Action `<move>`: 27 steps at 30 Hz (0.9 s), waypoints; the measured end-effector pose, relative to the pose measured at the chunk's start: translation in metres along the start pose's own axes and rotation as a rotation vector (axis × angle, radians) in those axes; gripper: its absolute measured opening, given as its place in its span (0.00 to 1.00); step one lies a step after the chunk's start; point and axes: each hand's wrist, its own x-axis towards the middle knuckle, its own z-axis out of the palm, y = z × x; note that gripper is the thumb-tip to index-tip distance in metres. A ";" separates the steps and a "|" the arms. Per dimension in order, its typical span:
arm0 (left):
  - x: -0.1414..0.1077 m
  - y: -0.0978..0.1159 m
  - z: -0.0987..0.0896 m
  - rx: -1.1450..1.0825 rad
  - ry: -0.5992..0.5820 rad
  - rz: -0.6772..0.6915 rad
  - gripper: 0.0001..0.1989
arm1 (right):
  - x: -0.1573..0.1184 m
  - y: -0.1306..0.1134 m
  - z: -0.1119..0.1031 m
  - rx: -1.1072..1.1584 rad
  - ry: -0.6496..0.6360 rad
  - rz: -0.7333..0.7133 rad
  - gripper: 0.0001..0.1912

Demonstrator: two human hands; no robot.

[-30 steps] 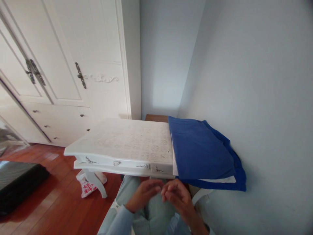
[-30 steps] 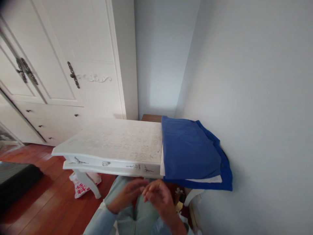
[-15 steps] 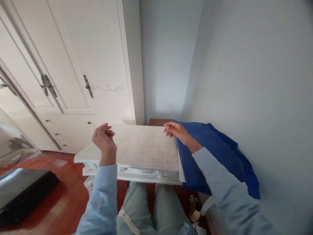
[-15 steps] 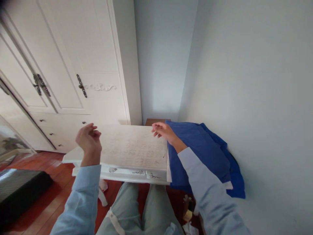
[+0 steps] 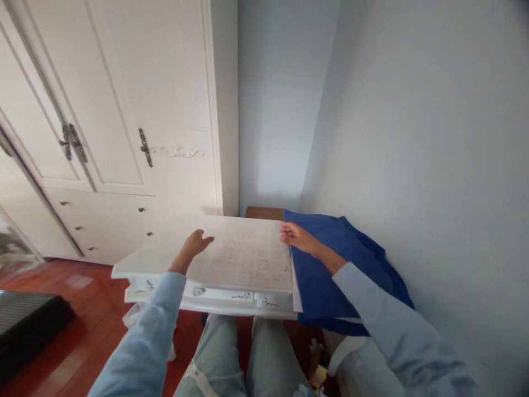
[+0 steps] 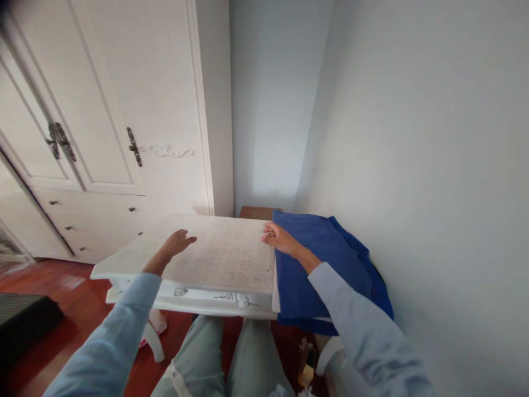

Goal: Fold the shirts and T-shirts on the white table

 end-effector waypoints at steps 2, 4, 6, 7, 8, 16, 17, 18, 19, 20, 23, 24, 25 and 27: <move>-0.020 0.003 0.005 -0.116 -0.078 0.050 0.25 | -0.026 -0.003 0.021 -0.017 -0.269 -0.155 0.34; -0.040 0.007 0.019 -0.394 -0.179 0.167 0.31 | -0.054 -0.013 0.042 -0.044 -0.597 -0.213 0.37; -0.056 0.008 0.044 -0.554 -0.218 0.255 0.31 | -0.075 -0.026 0.060 -0.040 -0.792 -0.310 0.37; -0.064 0.006 0.059 -0.568 -0.251 0.266 0.30 | -0.079 -0.032 0.068 -0.034 -0.823 -0.363 0.35; -0.071 0.004 0.076 -0.572 -0.319 0.233 0.28 | -0.079 -0.037 0.073 -0.028 -0.797 -0.412 0.33; -0.132 -0.003 0.161 -0.583 -0.817 0.133 0.17 | 0.019 0.017 0.083 -0.089 0.089 -0.123 0.20; -0.129 -0.005 0.159 -0.593 -0.772 0.111 0.16 | 0.024 0.030 0.084 -0.081 0.089 -0.060 0.18; -0.121 -0.008 0.154 -0.615 -0.649 0.089 0.15 | 0.025 0.041 0.087 -0.069 0.070 -0.014 0.15; -0.110 -0.011 0.147 -0.646 -0.453 0.065 0.15 | 0.022 0.049 0.089 -0.045 0.036 0.013 0.13; -0.097 -0.016 0.138 -0.682 -0.214 0.043 0.15 | 0.016 0.054 0.092 -0.008 -0.014 0.026 0.12; -0.061 -0.030 0.114 -0.727 0.279 0.002 0.17 | -0.009 0.050 0.097 0.164 -0.219 0.013 0.17; -0.055 -0.032 0.109 -0.727 0.301 -0.012 0.18 | -0.016 0.043 0.098 0.223 -0.278 -0.019 0.20; -0.052 -0.034 0.107 -0.725 0.264 -0.024 0.19 | -0.021 0.035 0.098 0.267 -0.309 -0.064 0.21; -0.058 -0.032 0.108 -0.721 0.086 -0.022 0.19 | -0.025 0.019 0.097 0.259 -0.245 -0.166 0.20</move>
